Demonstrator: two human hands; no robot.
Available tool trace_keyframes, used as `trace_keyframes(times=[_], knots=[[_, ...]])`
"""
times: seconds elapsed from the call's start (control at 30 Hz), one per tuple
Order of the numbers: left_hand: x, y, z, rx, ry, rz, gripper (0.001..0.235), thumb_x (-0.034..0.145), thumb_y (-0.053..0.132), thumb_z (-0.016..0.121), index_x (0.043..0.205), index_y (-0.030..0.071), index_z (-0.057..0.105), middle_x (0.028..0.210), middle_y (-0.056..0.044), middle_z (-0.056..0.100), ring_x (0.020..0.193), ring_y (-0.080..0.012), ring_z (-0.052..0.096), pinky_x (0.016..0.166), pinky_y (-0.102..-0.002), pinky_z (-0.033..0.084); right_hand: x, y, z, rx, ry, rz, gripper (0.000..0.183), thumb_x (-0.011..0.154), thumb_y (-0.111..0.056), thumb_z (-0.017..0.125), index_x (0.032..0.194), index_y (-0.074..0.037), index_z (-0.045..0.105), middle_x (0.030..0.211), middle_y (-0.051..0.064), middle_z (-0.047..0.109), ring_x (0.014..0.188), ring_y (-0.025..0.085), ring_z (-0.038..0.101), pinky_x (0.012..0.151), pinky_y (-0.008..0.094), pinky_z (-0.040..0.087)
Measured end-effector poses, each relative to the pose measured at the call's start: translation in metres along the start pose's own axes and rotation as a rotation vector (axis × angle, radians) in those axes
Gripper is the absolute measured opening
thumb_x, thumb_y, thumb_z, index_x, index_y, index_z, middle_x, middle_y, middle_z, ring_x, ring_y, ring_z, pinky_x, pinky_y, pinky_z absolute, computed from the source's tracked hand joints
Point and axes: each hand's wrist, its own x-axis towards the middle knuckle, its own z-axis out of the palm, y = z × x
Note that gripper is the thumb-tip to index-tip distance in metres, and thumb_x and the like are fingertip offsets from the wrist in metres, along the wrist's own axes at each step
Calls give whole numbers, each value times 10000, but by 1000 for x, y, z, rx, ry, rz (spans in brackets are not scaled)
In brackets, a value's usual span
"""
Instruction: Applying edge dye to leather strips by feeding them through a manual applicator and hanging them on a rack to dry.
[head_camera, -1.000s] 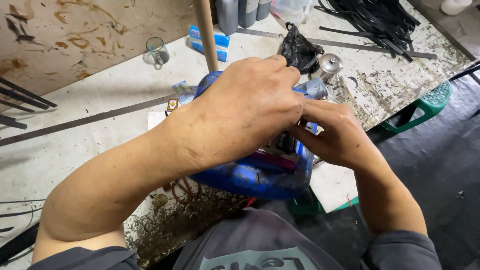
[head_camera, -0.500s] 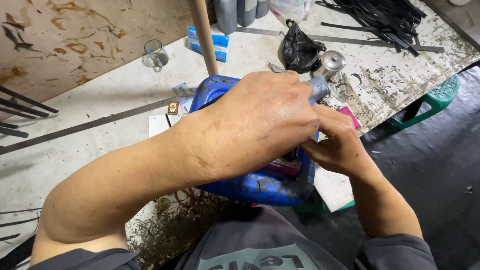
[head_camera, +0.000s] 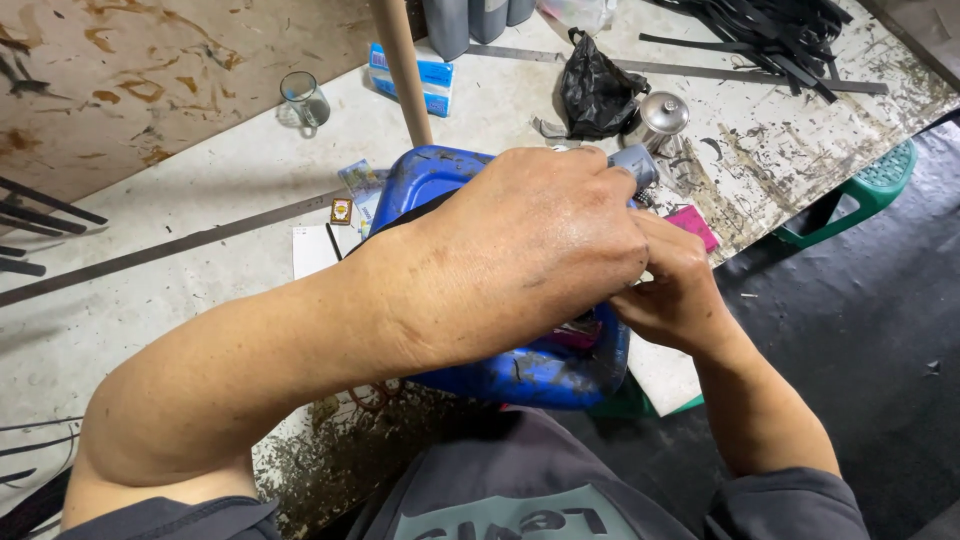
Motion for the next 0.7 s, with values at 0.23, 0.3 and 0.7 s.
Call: trace_keyframes(times=[0.23,0.3,0.7], knots=[[-3,2,1,-15,25,12,225,902,133,702,688,199,681,765,-40,628,720,-273,587,507,-457,485,1,-3,1,11,4,-20,196,895,84,616,754,16,499,751,143,540,683,265,481,623,389,382],[-3,3,3,-25,39,15,222,901,116,695,692,191,683,761,-52,631,709,-278,590,500,-460,488,0,-3,0,5,1,-23,201,889,88,609,748,12,489,739,140,523,673,266,459,621,390,365],[-6,5,0,18,-39,-2,199,756,363,854,768,209,728,846,-50,647,795,-263,625,554,-447,537,7,-12,-8,-61,-37,-40,208,936,42,596,751,12,505,714,127,485,650,279,429,611,386,335]])
